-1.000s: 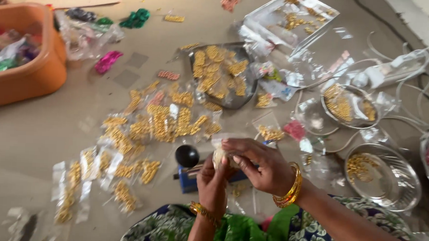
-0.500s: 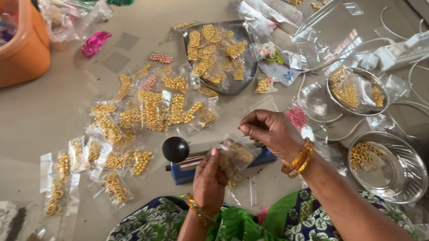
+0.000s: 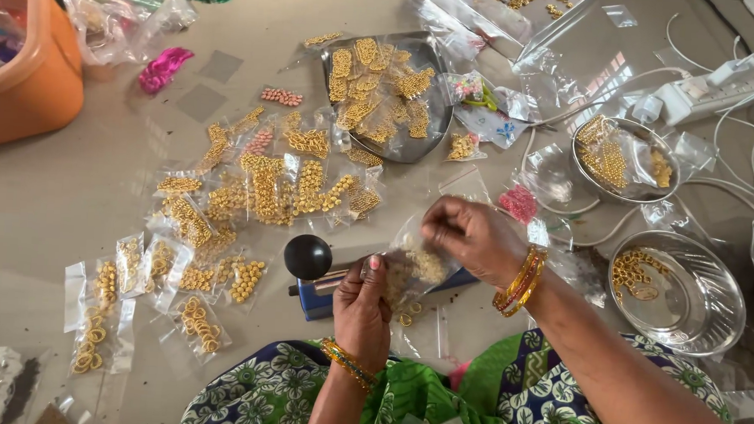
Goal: The person sits on the floor packing gold-colored bead jewelry pieces into small clear plastic bags. They fill a bag with beads, seal it using a hand-held impulse bag sealer, and set the sealed bag aside, repeating with more bead pieces.
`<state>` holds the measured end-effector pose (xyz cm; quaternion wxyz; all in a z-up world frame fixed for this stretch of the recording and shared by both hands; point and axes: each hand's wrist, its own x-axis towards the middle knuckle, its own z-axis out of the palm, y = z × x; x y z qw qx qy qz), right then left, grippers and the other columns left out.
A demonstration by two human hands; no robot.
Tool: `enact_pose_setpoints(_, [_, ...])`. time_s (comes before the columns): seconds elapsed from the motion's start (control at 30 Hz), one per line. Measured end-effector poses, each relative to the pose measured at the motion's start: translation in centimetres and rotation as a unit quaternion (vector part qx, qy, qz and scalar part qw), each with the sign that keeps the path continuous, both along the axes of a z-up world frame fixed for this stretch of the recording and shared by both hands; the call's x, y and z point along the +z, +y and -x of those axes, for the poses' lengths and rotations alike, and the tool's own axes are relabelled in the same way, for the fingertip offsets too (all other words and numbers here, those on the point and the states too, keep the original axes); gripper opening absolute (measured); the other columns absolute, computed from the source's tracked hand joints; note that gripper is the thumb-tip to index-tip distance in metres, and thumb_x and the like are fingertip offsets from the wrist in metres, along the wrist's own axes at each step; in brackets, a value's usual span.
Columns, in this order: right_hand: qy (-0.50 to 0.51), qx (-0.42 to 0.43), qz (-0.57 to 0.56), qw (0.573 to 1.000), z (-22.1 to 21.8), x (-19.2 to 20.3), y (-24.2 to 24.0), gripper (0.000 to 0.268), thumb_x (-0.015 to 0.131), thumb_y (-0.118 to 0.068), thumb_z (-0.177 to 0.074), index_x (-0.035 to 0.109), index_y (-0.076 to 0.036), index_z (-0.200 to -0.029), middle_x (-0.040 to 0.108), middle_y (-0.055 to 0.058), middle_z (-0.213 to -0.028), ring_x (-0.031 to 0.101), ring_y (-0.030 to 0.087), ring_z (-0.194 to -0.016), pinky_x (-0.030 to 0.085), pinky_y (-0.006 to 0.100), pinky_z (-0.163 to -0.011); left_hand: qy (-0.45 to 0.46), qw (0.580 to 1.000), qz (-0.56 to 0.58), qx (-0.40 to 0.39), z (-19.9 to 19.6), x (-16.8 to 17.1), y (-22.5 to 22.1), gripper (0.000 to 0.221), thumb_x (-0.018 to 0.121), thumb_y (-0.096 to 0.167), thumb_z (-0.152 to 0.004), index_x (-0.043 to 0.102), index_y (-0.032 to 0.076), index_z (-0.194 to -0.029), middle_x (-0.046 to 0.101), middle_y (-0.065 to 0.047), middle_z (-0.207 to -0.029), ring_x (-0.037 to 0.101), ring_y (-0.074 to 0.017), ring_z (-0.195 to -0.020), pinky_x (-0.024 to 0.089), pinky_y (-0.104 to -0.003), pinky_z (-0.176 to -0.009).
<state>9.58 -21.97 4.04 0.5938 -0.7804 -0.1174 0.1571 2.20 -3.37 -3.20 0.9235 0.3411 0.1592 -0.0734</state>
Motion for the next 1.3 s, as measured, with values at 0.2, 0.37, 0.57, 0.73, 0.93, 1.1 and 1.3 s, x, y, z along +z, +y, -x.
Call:
enact_pose_setpoints(0.2, [-0.014, -0.077, 0.000, 0.997, -0.1, 1.0, 0.2, 0.006, 0.066, -0.010, -0.098, 0.064, -0.004, -0.099, 0.067, 0.000, -0.076, 0.059, 0.005, -0.064, 0.049, 0.023, -0.055, -0.013, 0.999, -0.027, 0.015, -0.1, 1.1, 0.1, 0.024, 0.068, 0.028, -0.098, 0.079, 0.008, -0.105, 0.062, 0.006, -0.073, 0.047, -0.0032, -0.057, 0.037, -0.022, -0.050])
enact_pose_setpoints(0.37, [-0.015, -0.106, -0.059, 0.992, -0.1, 1.3, 0.0, 0.006, 0.066, -0.009, -0.098, 0.064, -0.005, -0.100, 0.065, 0.001, -0.074, 0.051, 0.005, -0.056, 0.043, 0.023, -0.049, -0.023, 0.999, 0.013, -0.029, 0.1, 0.9, -0.2, 0.021, 0.071, 0.017, -0.094, 0.073, 0.005, -0.110, 0.068, 0.000, -0.082, 0.066, -0.0106, -0.072, 0.060, -0.032, -0.067])
enact_pose_setpoints(0.57, [-0.005, -0.125, -0.052, 0.991, 0.1, 1.9, 0.1, 0.006, 0.067, -0.010, -0.097, 0.067, -0.004, -0.099, 0.067, 0.001, -0.073, 0.053, 0.005, -0.055, 0.044, 0.022, -0.049, -0.023, 0.997, -0.005, -0.069, 0.3, 3.0, -0.2, 0.041, 0.077, 0.003, -0.083, 0.066, 0.002, -0.122, 0.075, -0.006, -0.102, 0.073, -0.0154, -0.090, 0.065, -0.039, -0.082])
enact_pose_setpoints(0.73, [-0.031, -0.142, -0.041, 0.988, 0.2, 1.7, 0.1, 0.006, 0.069, -0.009, -0.096, 0.069, -0.004, -0.099, 0.068, -0.001, -0.075, 0.055, 0.005, -0.061, 0.045, 0.022, -0.054, -0.073, 0.994, -0.053, -0.064, 0.0, -3.4, -0.6, 0.029, 0.082, 0.000, -0.087, 0.063, 0.001, -0.109, 0.072, -0.011, -0.096, 0.070, -0.0185, -0.088, 0.065, -0.036, -0.084])
enact_pose_setpoints(0.93, [0.024, -0.101, -0.140, 0.985, -0.2, 1.8, -0.7, 0.011, 0.068, -0.013, -0.100, 0.069, -0.002, -0.102, 0.067, 0.001, -0.075, 0.056, 0.007, -0.062, 0.047, 0.024, -0.056, -0.067, 0.996, -0.006, -0.064, 0.0, -2.8, -0.6, 0.018, 0.064, 0.021, -0.106, 0.065, 0.005, -0.099, 0.070, -0.005, -0.094, 0.070, -0.0185, -0.087, 0.063, -0.040, -0.082])
enact_pose_setpoints(1.1, [0.114, 0.018, -0.132, 0.984, 0.2, 4.4, -1.6, 0.019, 0.066, -0.015, -0.096, 0.073, -0.001, -0.108, 0.077, 0.006, -0.092, 0.070, 0.009, -0.081, 0.057, 0.026, -0.074, -0.080, 0.995, 0.019, -0.048, 0.1, 0.0, -0.3, 0.018, 0.059, 0.022, -0.106, 0.067, 0.006, -0.103, 0.071, -0.002, -0.100, 0.070, -0.0151, -0.096, 0.063, -0.041, -0.090])
enact_pose_setpoints(1.3, [0.155, 0.005, -0.133, 0.979, -0.7, 1.8, -3.3, 0.016, 0.070, -0.013, -0.093, 0.075, 0.001, -0.099, 0.079, 0.011, -0.091, 0.076, 0.019, -0.079, 0.061, 0.034, -0.071, -0.046, 0.997, -0.051, -0.022, 0.3, 2.4, 0.1, 0.023, 0.060, 0.026, -0.100, 0.072, 0.007, -0.102, 0.075, -0.002, -0.095, 0.073, -0.0142, -0.087, 0.064, -0.036, -0.080])
